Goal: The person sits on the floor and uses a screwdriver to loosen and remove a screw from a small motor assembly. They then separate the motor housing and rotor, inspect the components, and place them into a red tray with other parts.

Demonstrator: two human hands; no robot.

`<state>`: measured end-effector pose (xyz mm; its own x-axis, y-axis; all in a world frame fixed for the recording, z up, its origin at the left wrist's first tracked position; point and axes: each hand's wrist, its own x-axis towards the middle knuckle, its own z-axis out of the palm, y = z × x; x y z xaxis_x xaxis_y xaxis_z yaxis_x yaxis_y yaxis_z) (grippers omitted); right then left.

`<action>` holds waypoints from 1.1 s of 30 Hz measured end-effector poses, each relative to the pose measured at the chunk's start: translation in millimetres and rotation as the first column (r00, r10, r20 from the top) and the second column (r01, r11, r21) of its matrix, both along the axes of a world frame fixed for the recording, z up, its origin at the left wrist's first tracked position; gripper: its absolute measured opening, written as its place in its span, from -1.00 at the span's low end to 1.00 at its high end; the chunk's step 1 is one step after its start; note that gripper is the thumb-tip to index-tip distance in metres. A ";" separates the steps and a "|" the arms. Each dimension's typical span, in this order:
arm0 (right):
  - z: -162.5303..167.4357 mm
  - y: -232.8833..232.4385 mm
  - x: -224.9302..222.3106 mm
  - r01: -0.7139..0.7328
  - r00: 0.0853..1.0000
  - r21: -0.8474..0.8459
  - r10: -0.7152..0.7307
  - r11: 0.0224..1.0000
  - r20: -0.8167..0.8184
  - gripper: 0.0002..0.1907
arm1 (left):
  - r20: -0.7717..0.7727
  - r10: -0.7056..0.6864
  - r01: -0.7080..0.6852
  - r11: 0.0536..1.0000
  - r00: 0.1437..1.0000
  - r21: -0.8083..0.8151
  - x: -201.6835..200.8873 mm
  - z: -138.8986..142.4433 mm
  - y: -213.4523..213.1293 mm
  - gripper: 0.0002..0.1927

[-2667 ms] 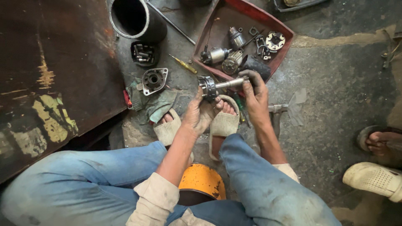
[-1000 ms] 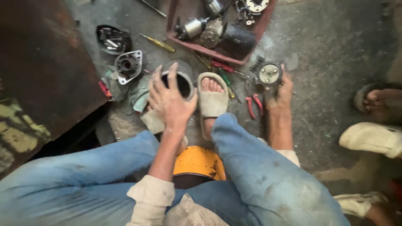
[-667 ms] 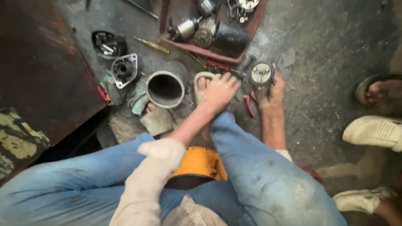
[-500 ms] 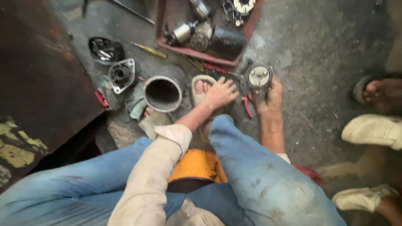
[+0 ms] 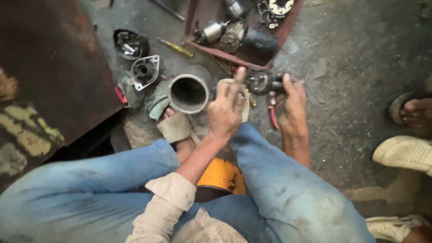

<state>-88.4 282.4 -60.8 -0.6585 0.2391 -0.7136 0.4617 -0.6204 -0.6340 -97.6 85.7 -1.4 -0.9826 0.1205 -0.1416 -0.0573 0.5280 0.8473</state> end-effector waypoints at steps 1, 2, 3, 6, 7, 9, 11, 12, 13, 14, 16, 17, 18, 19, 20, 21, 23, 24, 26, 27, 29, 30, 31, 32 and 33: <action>1.0 -7.3 -1.5 -0.084 0.996 0.042 0.084 0.996 0.001 -0.76 | -0.051 -0.047 0.043 0.997 0.998 -0.072 -1.1 4.6 0.4 -0.45; 1.7 -12.7 -4.2 -0.160 0.987 0.089 0.161 0.983 -0.001 -0.73 | -0.050 -0.029 0.026 0.997 0.998 -0.071 -3.0 6.9 1.7 -0.47; 3.2 -16.2 -5.7 -0.192 0.981 0.050 0.192 0.980 -0.015 -0.73 | -0.046 -0.018 0.014 0.997 0.999 -0.069 -3.4 8.0 2.7 -0.48; 8.3 -22.2 -8.7 -0.263 0.965 -0.019 0.263 0.964 -0.021 -0.76 | -0.023 -0.006 0.006 1.000 1.000 -0.013 -2.9 4.7 -0.3 -0.51; 10.1 -22.5 -9.5 -0.282 0.959 -0.016 0.282 0.959 -0.010 -0.77 | -0.013 0.000 0.000 1.000 1.000 0.011 -1.3 2.8 -3.0 -0.52; 13.7 -22.6 -9.8 -0.329 0.944 -0.029 0.329 0.944 -0.003 -0.79 | -0.076 0.008 -0.003 0.998 0.997 0.065 4.1 -1.1 -7.4 -0.53; 17.0 -21.2 -10.2 -0.366 0.931 -0.046 0.365 0.930 -0.030 -0.79 | -0.058 0.018 -0.010 0.992 0.998 0.122 9.3 -4.7 -10.1 -0.52; 18.9 -20.1 -10.1 -0.375 0.927 -0.046 0.373 0.926 -0.036 -0.78 | -0.011 0.019 -0.017 0.988 1.000 0.152 11.0 -6.4 -11.0 -0.50; 20.8 -18.9 -10.1 -0.384 0.923 -0.045 0.382 0.922 -0.042 -0.77 | 0.037 0.018 -0.024 0.983 0.999 0.182 12.3 -7.9 -11.0 -0.48; 22.8 -17.4 -10.1 -0.396 0.918 -0.045 0.394 0.917 -0.048 -0.77 | -0.011 0.034 -0.032 0.983 0.999 0.179 12.9 -9.4 -10.3 -0.49; 26.4 -15.3 -11.2 -0.440 0.895 0.044 0.442 0.897 -0.057 -0.76 | -0.106 0.063 -0.044 0.985 0.992 0.169 13.0 -11.6 -9.3 -0.51; 28.0 -14.5 -12.0 -0.457 0.884 0.089 0.463 0.885 -0.060 -0.75 | -0.069 0.051 -0.040 0.988 0.996 0.147 12.7 -12.4 -8.5 -0.52; 29.5 -14.0 -12.5 -0.468 0.878 0.099 0.475 0.878 -0.061 -0.76 | -0.031 0.040 -0.036 0.992 0.999 0.124 12.3 -13.2 -8.0 -0.52; 30.7 -13.6 -13.1 -0.483 0.869 0.106 0.491 0.869 -0.060 -0.76 | 0.009 0.035 -0.036 0.994 0.999 0.101 12.2 -13.8 -7.5 -0.52; 31.4 -13.6 -14.1 -0.502 0.858 0.110 0.510 0.858 -0.061 -0.76 | 0.021 0.040 -0.042 0.993 0.999 0.114 12.0 -14.3 -7.6 -0.50; 31.5 -13.6 -14.8 -0.507 0.853 0.112 0.516 0.855 -0.078 -0.76 | 0.031 0.044 -0.047 0.991 0.999 0.126 11.9 -14.9 -7.6 -0.49; 30.9 -13.4 -15.1 -0.505 0.848 0.128 0.518 0.854 -0.110 -0.76 | 0.049 0.023 -0.030 0.991 0.999 0.134 11.0 -16.2 -7.3 -0.43; 30.2 -13.0 -14.5 -0.521 0.839 0.153 0.537 0.840 -0.093 -0.76 | 0.061 0.009 -0.016 0.992 0.998 0.123 11.0 -16.2 -7.0 -0.38; 28.4 -11.4 -11.4 -0.561 0.814 0.192 0.579 0.806 -0.054 -0.76 | 0.067 -0.002 -0.004 0.997 0.998 0.081 11.0 -15.3 -6.0 -0.29; 27.1 -10.9 -9.5 -0.562 0.813 0.190 0.580 0.805 -0.053 -0.76 | 0.055 -0.007 0.004 0.999 0.998 0.054 10.6 -14.3 -5.3 -0.25; 24.5 -8.8 -6.5 -0.558 0.815 0.198 0.577 0.806 -0.048 -0.76 | -0.028 -0.028 0.029 0.999 0.999 0.040 7.6 -12.8 -3.4 -0.15; 23.3 -7.4 -6.2 -0.575 0.790 0.255 0.609 0.777 -0.072 -0.75 | -0.093 -0.039 0.043 0.998 0.995 0.046 6.2 -11.7 -3.6 -0.09; 22.5 -6.1 -6.3 -0.592 0.761 0.310 0.643 0.744 -0.090 -0.74 | -0.154 -0.046 0.055 0.997 0.987 0.051 5.3 -10.5 -3.9 -0.03; 22.4 -4.4 -7.3 -0.606 0.727 0.364 0.678 0.707 -0.108 -0.73 | -0.059 -0.066 0.068 0.997 0.996 0.026 4.4 -9.9 -4.7 -0.06; 23.0 -2.9 -8.7 -0.615 0.695 0.405 0.708 0.676 -0.126 -0.73 | 0.034 -0.084 0.084 0.996 0.996 0.001 3.5 -10.1 -5.9 -0.08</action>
<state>-97.1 279.4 -37.8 -0.8704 -0.1588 -0.4661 0.4665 0.0367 -0.8837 -94.1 79.8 -11.5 -0.9636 0.2024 -0.1748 -0.0414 0.5329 0.8452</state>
